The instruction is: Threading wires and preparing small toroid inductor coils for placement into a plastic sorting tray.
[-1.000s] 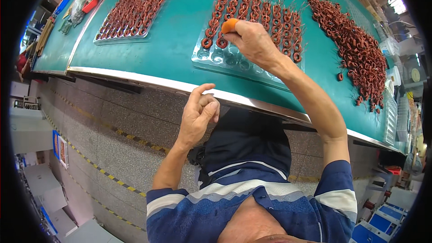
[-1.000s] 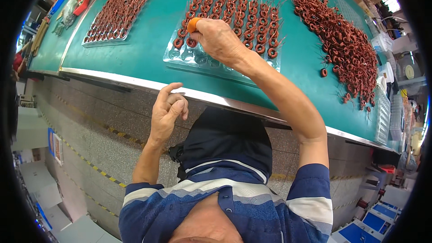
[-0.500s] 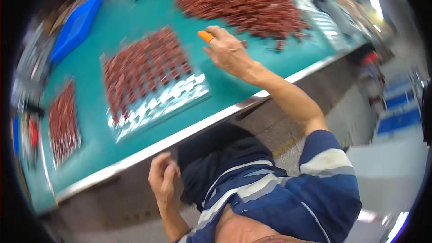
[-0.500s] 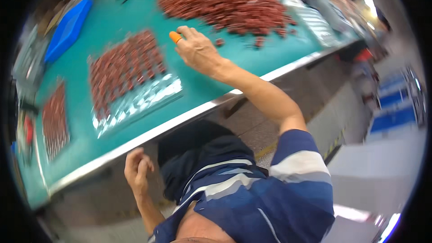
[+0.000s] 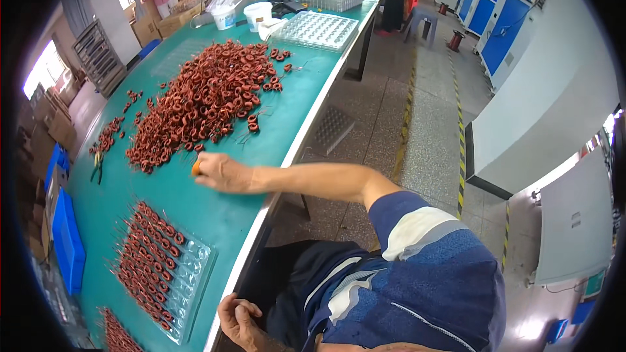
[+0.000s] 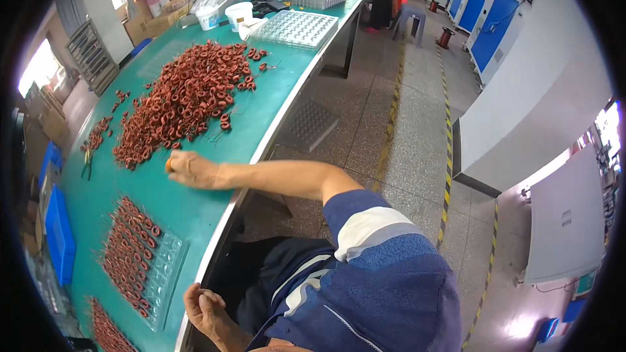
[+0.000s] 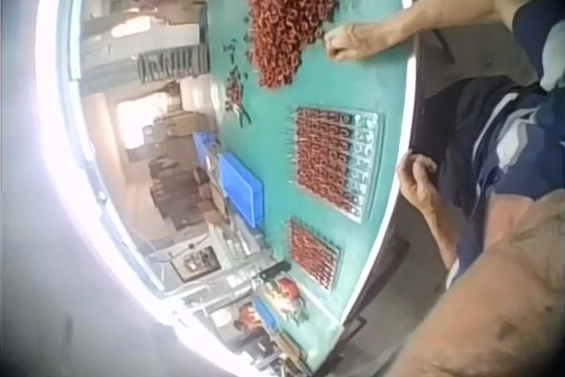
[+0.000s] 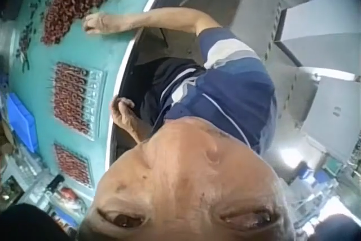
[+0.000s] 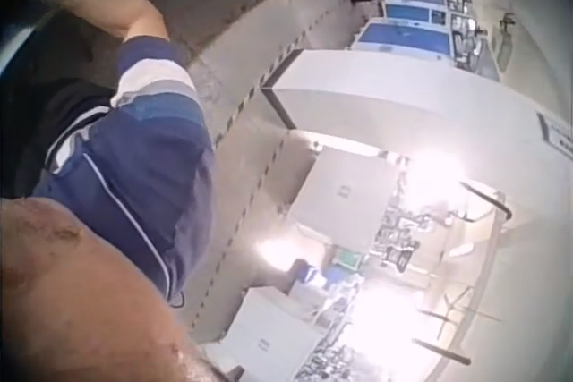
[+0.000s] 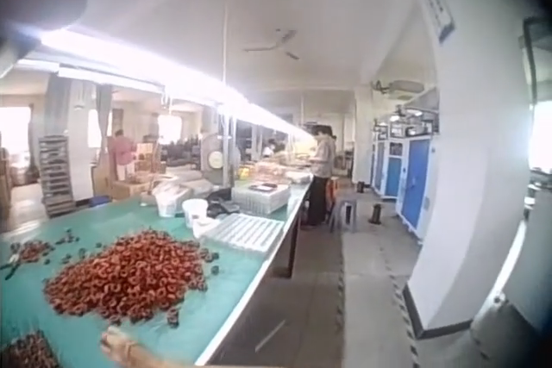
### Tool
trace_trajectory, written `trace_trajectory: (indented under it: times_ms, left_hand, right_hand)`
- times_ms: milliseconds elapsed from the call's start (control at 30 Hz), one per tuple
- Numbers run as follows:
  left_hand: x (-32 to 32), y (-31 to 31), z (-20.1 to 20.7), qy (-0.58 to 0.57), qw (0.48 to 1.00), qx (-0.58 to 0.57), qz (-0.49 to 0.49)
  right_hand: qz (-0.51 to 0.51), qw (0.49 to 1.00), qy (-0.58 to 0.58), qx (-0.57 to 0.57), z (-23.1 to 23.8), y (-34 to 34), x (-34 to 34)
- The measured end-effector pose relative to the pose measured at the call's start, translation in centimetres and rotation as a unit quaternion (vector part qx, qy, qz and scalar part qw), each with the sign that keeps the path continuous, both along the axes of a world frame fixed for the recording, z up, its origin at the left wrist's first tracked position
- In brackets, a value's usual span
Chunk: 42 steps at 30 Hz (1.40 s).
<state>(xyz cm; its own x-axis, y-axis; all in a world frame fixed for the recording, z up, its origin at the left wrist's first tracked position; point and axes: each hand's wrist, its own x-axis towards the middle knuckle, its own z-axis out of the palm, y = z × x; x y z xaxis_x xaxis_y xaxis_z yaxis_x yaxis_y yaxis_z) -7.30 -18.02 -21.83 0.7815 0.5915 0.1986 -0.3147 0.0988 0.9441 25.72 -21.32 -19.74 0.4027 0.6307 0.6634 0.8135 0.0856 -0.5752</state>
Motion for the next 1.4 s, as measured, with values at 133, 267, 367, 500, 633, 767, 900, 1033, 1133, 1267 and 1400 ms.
trace_trajectory:
  times_ms: [133,267,367,500,633,767,900,1033,1133,1267,1400]
  left_hand:
    - [3.6,-0.6,2.0,0.013,0.998,0.006,0.068]
    - [6.6,-1.0,2.5,-0.007,0.989,0.057,0.135]
    - [7.9,-1.4,3.2,-0.052,0.984,0.029,0.165]
    - [8.4,-1.3,3.9,-0.095,0.98,-0.039,0.169]
    - [8.4,0.6,2.5,-0.087,0.975,-0.038,0.202]
    - [8.2,1.1,2.1,-0.177,0.973,0.008,0.148]
    - [7.6,2.9,2.0,-0.077,0.973,0.039,0.212]
    - [6.6,3.7,1.8,-0.013,0.962,0.206,0.178]
    - [6.3,3.2,3.0,0.001,0.977,0.166,0.137]
    - [5.8,2.5,3.8,0.025,0.99,0.116,0.08]
    - [4.5,2.8,4.2,0.033,0.987,0.146,0.067]
  right_hand:
    - [0.076,0.985,0.131,0.083,3.1,-1.3,-7.7]
    - [0.122,0.959,0.213,0.139,3.0,-1.4,-12.4]
    - [0.106,0.975,0.12,0.155,2.1,-0.9,-14.0]
    - [0.078,0.974,0.024,0.209,1.7,-1.1,-14.5]
    - [0.097,0.973,0.009,0.208,1.4,-1.4,-15.5]
    - [0.122,0.973,0.069,0.181,1.7,-1.8,-16.0]
    - [0.136,0.954,0.25,0.092,4.0,-2.4,-14.6]
    - [0.205,0.928,0.311,0.015,4.6,-1.9,-13.7]
    - [0.241,0.906,0.349,0.015,4.4,-2.1,-13.9]
    - [0.282,0.869,0.406,-0.013,5.7,-3.8,-13.9]
    - [0.346,0.849,0.39,-0.088,5.4,-3.4,-13.6]
